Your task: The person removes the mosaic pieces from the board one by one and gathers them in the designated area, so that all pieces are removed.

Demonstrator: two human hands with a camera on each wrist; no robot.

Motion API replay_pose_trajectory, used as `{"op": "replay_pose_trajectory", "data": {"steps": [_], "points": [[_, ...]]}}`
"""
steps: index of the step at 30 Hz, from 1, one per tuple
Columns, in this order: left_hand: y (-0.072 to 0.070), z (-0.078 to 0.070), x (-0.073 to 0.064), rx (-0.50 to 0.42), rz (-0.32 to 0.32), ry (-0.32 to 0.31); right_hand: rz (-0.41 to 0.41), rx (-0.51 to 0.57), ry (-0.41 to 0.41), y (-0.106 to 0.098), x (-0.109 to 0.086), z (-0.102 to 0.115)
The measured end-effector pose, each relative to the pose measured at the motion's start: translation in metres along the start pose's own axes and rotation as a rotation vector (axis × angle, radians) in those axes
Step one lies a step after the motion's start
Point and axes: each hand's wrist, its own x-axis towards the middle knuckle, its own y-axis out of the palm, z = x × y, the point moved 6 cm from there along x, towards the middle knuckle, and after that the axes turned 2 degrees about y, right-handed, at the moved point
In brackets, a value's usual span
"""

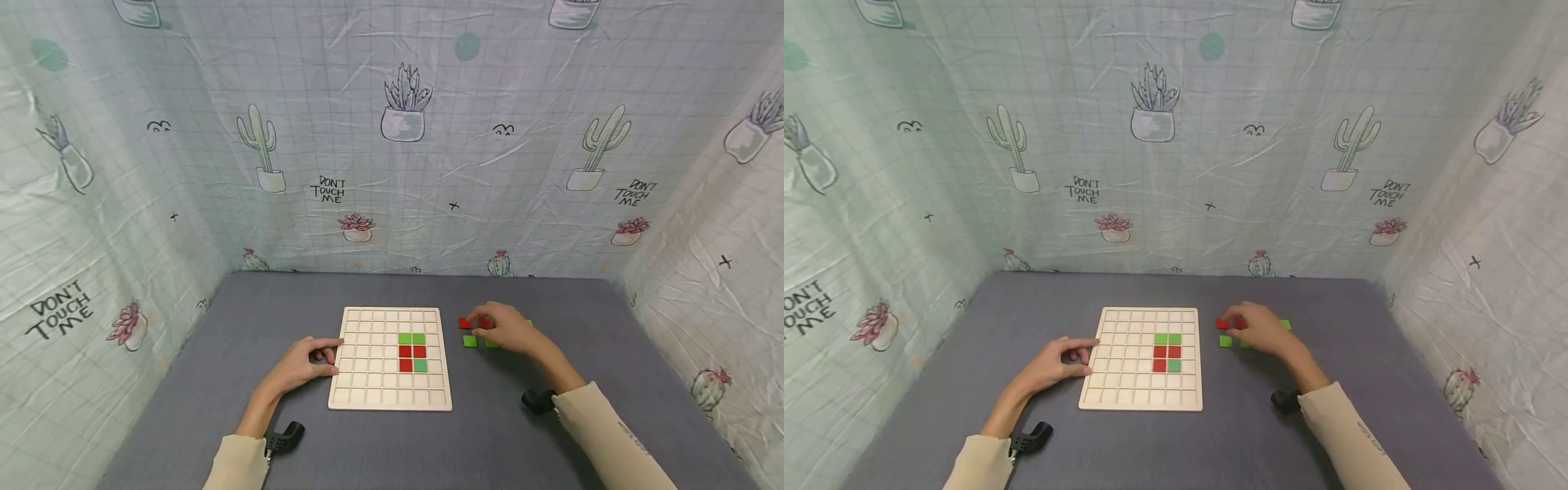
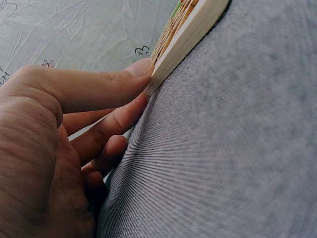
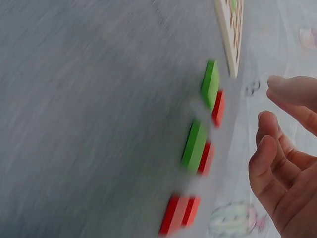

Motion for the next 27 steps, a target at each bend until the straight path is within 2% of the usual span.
{"op": "replay_pose_trajectory", "data": {"steps": [6, 15, 20, 27], "points": [[0.000, 0.001, -0.001, 0.002, 0.001, -0.016, 0.014, 0.042, -0.065, 0.016, 0.021, 0.026], [0.000, 0.002, -0.001, 0.006, 0.001, -0.022, 0.118, 0.062, -0.099, 0.043, 0.047, 0.062], [-0.001, 0.000, 0.000, 0.007, -0.002, -0.017, 0.162, 0.029, -0.121, 0.058, 0.059, 0.075], [-0.001, -0.002, -0.001, -0.002, -0.001, -0.005, 0.177, -0.024, -0.141, 0.073, 0.069, 0.084]]}}
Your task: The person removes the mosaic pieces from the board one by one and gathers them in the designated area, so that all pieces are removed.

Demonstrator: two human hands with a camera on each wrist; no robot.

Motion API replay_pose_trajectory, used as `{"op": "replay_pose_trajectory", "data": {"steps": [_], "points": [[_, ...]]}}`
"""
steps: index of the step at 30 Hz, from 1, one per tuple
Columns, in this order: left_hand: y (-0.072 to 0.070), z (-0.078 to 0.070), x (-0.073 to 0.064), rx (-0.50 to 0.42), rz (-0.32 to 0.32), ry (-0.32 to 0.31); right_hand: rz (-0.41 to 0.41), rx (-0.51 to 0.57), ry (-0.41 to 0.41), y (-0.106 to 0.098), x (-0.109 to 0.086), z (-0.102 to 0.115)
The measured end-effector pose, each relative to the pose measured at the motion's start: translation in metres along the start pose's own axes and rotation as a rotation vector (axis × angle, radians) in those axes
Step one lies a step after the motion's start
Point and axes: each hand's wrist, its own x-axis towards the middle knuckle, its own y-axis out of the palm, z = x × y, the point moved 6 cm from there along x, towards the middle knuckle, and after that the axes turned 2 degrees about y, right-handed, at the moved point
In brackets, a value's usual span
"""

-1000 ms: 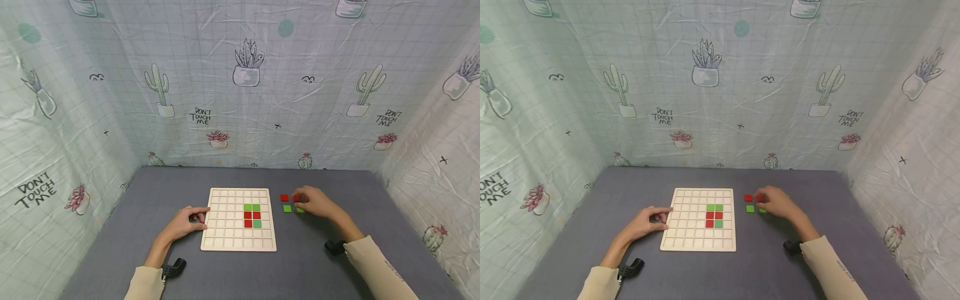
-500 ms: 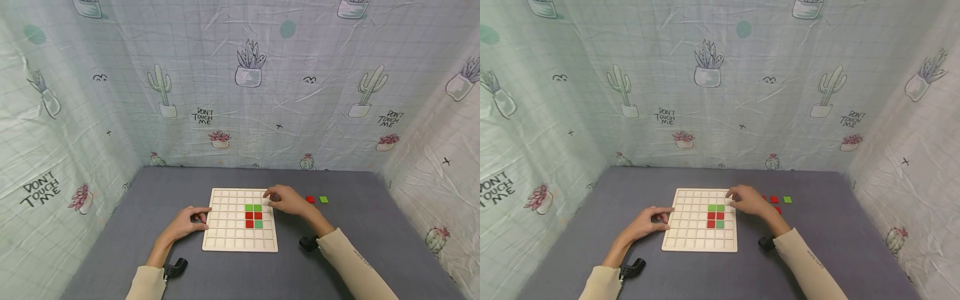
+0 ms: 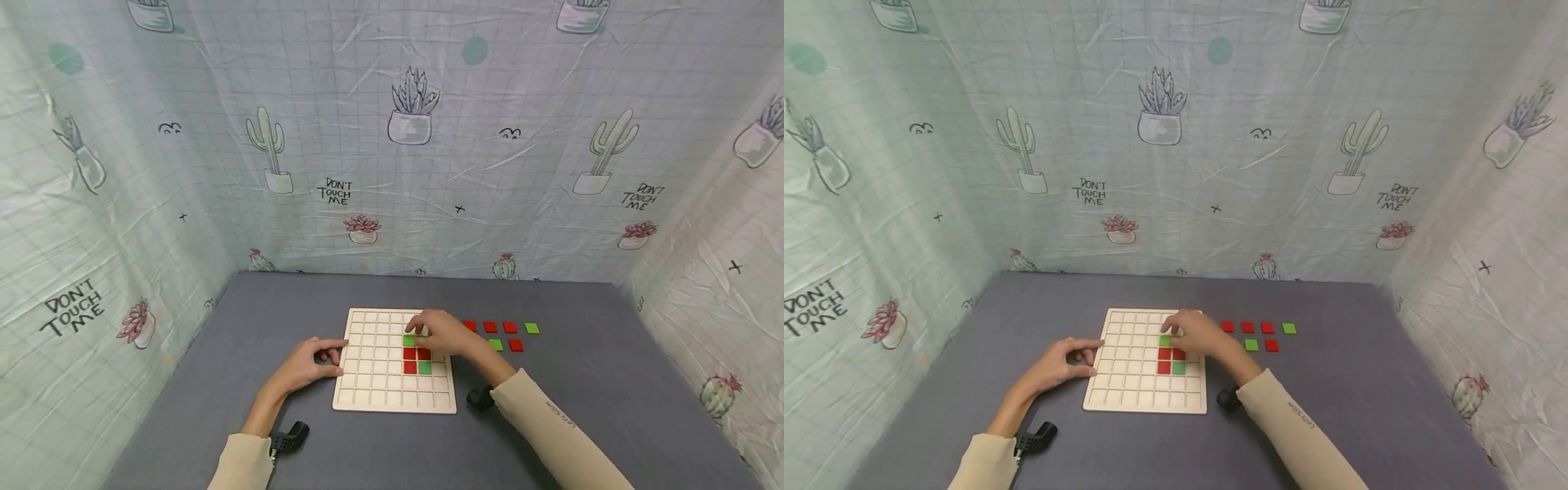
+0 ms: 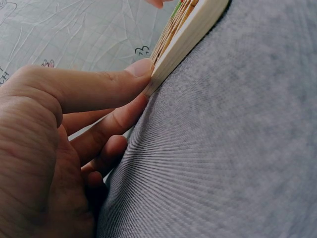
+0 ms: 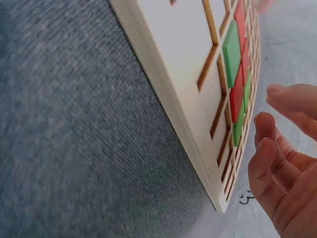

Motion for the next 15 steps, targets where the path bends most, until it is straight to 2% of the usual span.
{"op": "replay_pose_trajectory", "data": {"steps": [15], "points": [[0.0009, 0.0038, 0.0009, -0.016, -0.006, 0.013, 0.005, -0.006, 0.003, 0.0108, 0.0064, -0.0024]]}}
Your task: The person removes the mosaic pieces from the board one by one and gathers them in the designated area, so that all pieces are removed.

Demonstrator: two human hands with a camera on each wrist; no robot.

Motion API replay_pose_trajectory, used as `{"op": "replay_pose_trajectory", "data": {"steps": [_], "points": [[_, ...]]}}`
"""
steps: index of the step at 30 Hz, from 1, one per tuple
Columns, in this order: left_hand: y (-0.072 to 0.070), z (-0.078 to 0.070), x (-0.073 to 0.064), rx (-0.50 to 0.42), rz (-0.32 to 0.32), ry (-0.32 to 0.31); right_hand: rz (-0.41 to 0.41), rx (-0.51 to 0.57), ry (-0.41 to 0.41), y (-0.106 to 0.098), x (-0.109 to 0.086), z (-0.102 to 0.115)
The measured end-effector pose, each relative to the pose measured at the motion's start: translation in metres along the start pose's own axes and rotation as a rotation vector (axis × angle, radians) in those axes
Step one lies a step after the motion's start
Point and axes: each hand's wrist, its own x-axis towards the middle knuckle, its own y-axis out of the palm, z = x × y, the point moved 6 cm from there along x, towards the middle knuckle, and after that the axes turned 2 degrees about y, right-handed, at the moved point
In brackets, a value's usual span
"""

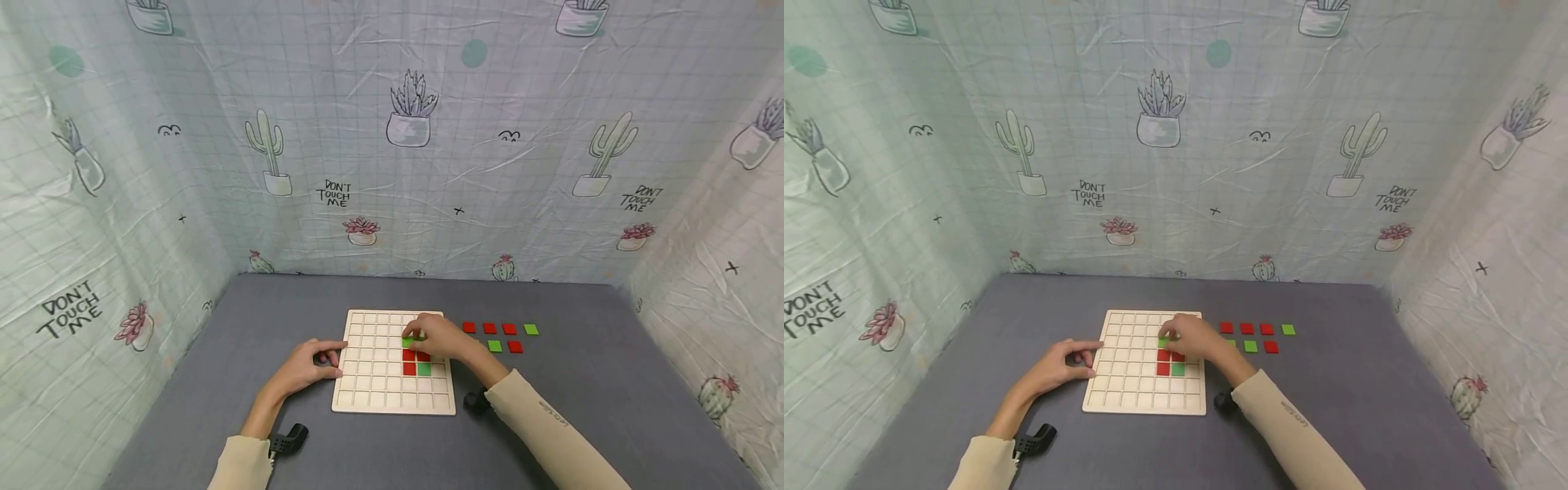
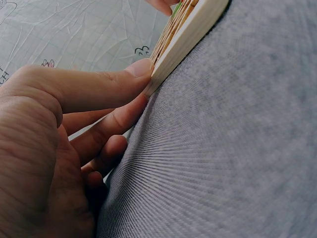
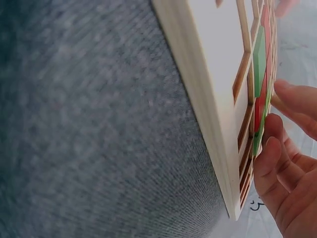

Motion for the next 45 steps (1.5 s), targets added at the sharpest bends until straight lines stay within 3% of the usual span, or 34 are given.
{"op": "replay_pose_trajectory", "data": {"steps": [18, 37, 45], "points": [[-0.0006, 0.0004, 0.0003, 0.001, -0.002, 0.004, -0.028, -0.002, 0.036, 0.0020, 0.0067, 0.0029], [0.0002, 0.0003, 0.0004, 0.003, 0.007, -0.020, 0.016, 0.022, 0.080, 0.0010, 0.0099, 0.0050], [0.0004, 0.0006, 0.0008, 0.007, 0.005, -0.012, 0.015, 0.007, 0.043, -0.0008, 0.0056, 0.0063]]}}
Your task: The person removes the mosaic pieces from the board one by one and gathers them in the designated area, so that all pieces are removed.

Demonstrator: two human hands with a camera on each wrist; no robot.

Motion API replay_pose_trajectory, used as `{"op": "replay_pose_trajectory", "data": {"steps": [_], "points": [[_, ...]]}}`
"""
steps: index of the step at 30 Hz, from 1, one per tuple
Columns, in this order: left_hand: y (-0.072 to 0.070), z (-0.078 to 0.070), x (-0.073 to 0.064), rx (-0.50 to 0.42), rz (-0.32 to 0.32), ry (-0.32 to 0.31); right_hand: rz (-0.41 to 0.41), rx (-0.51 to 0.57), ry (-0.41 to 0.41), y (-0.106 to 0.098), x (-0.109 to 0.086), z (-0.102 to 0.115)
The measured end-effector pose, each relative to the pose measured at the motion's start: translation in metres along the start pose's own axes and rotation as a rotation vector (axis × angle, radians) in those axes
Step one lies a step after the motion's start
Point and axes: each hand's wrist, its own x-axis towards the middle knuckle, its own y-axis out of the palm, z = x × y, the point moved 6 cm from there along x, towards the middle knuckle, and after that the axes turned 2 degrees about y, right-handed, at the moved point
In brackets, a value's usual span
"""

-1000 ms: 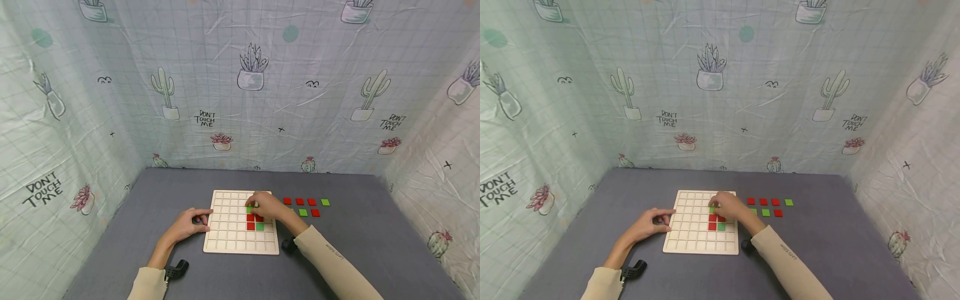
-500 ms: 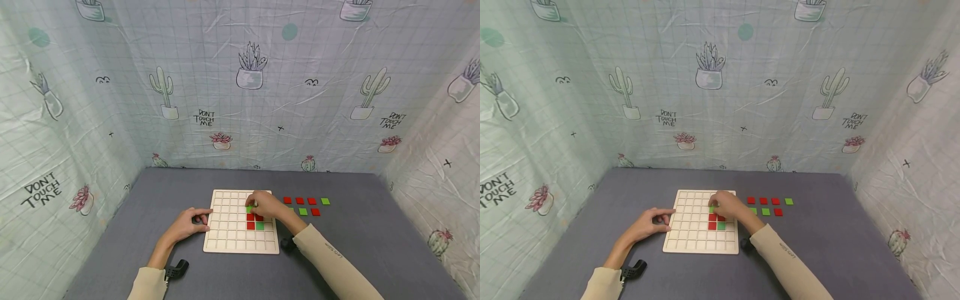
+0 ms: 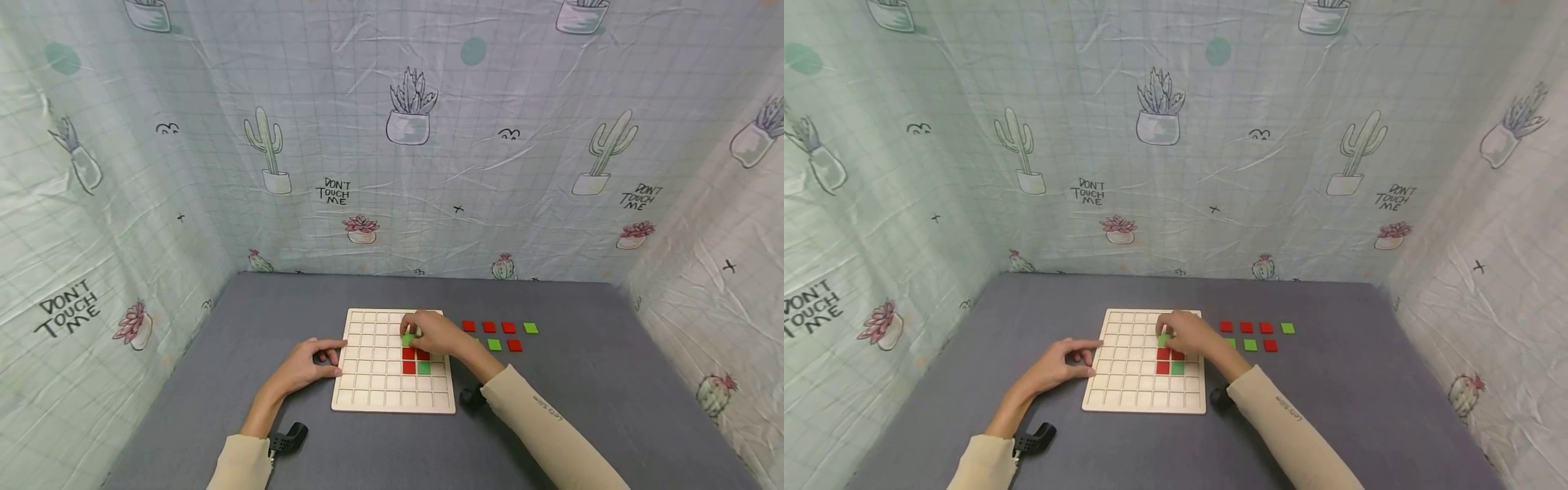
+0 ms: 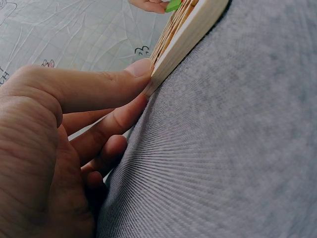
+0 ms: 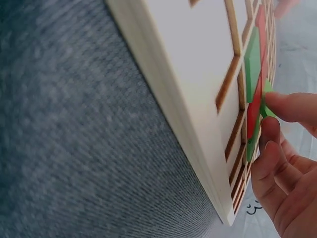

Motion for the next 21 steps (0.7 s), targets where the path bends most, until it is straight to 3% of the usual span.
{"op": "replay_pose_trajectory", "data": {"steps": [8, 21], "points": [[-0.0009, 0.0007, 0.0006, 0.007, -0.009, -0.013, -0.041, 0.006, -0.041, -0.0070, -0.0048, 0.0047], [-0.0018, -0.0012, 0.0007, -0.004, 0.000, -0.020, -0.056, -0.060, -0.038, -0.0086, -0.0062, 0.0051]]}}
